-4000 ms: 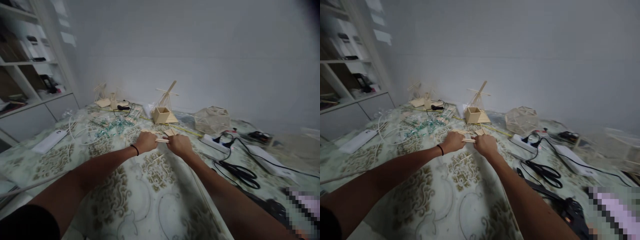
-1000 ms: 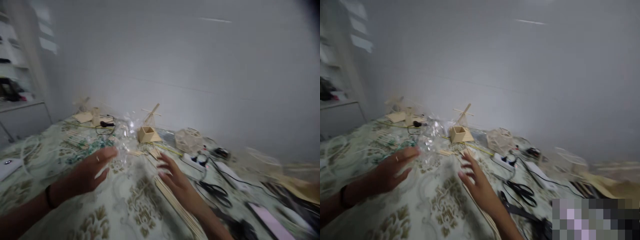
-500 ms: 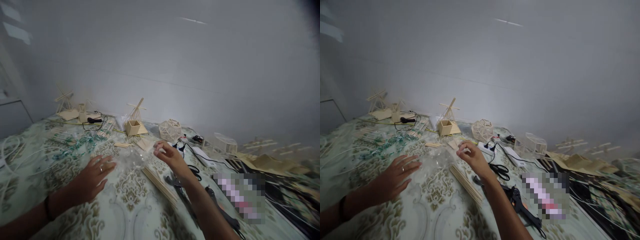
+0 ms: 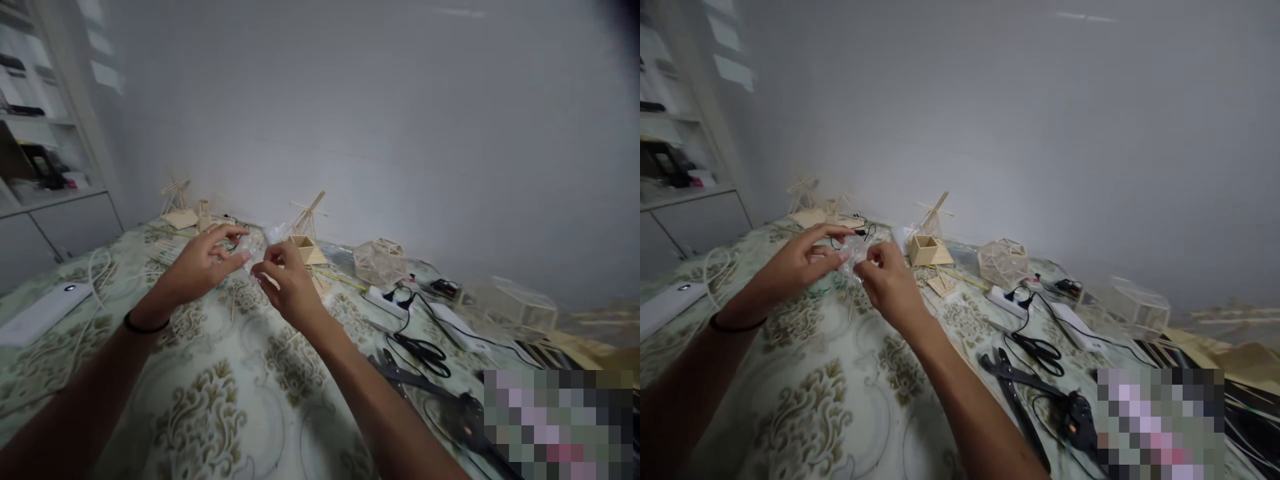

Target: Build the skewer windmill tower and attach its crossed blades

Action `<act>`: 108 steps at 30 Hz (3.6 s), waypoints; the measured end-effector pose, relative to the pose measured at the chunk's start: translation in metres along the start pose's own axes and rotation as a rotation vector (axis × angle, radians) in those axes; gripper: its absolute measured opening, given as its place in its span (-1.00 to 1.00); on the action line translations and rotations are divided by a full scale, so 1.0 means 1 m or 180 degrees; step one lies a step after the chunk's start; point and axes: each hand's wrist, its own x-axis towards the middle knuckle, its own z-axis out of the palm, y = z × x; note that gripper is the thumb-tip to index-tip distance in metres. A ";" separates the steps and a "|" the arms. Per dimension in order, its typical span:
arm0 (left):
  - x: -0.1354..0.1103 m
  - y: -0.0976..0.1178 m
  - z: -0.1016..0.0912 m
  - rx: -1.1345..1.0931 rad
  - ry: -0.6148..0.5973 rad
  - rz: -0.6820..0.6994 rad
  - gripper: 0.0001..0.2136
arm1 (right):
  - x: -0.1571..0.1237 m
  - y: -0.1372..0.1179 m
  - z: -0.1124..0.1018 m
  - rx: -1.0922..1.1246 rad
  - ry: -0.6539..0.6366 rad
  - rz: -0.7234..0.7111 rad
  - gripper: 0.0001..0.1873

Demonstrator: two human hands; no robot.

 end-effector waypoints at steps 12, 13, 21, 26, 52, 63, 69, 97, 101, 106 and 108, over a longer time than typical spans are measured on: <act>0.016 -0.053 -0.061 0.0583 0.0496 -0.0103 -0.61 | 0.049 0.002 0.066 -0.0123 -0.0436 -0.0484 -0.69; 0.017 -0.058 -0.068 0.0691 0.0628 -0.0113 -0.62 | 0.052 0.004 0.072 -0.0011 -0.0309 -0.0344 -0.63; 0.016 -0.074 -0.101 0.0496 0.1374 0.0183 -0.69 | 0.028 0.018 0.178 0.0294 -0.1629 0.1203 -0.48; 0.020 -0.078 -0.091 0.0698 0.1993 0.0347 -0.77 | 0.022 -0.001 0.232 0.0339 -0.2014 0.1117 -0.58; 0.032 -0.077 0.114 0.0898 -0.0594 0.0882 -0.78 | -0.132 0.032 -0.102 0.1383 -0.1801 0.2157 -0.72; 0.016 -0.076 0.122 0.1520 -0.0400 0.0787 -0.87 | -0.117 0.021 -0.109 0.1021 -0.0877 0.2400 -0.91; 0.006 -0.073 0.132 0.1819 -0.0137 0.0672 -0.82 | -0.097 0.004 -0.104 0.1604 -0.0111 0.2361 -0.97; -0.016 -0.023 0.151 0.0905 -0.0064 0.1096 -0.89 | -0.084 -0.002 -0.061 0.0068 0.0313 0.2186 -0.73; -0.011 -0.017 0.141 0.0753 0.0057 0.0927 -0.90 | -0.076 -0.007 -0.060 0.0318 0.0566 0.2012 -0.79; -0.011 -0.010 0.132 0.0436 0.0074 0.0750 -0.92 | -0.073 -0.002 -0.060 -0.0687 0.0350 0.1395 -0.81; -0.010 -0.008 0.130 0.0313 0.0025 0.0673 -0.93 | -0.072 0.000 -0.059 -0.0854 0.0080 0.1315 -0.78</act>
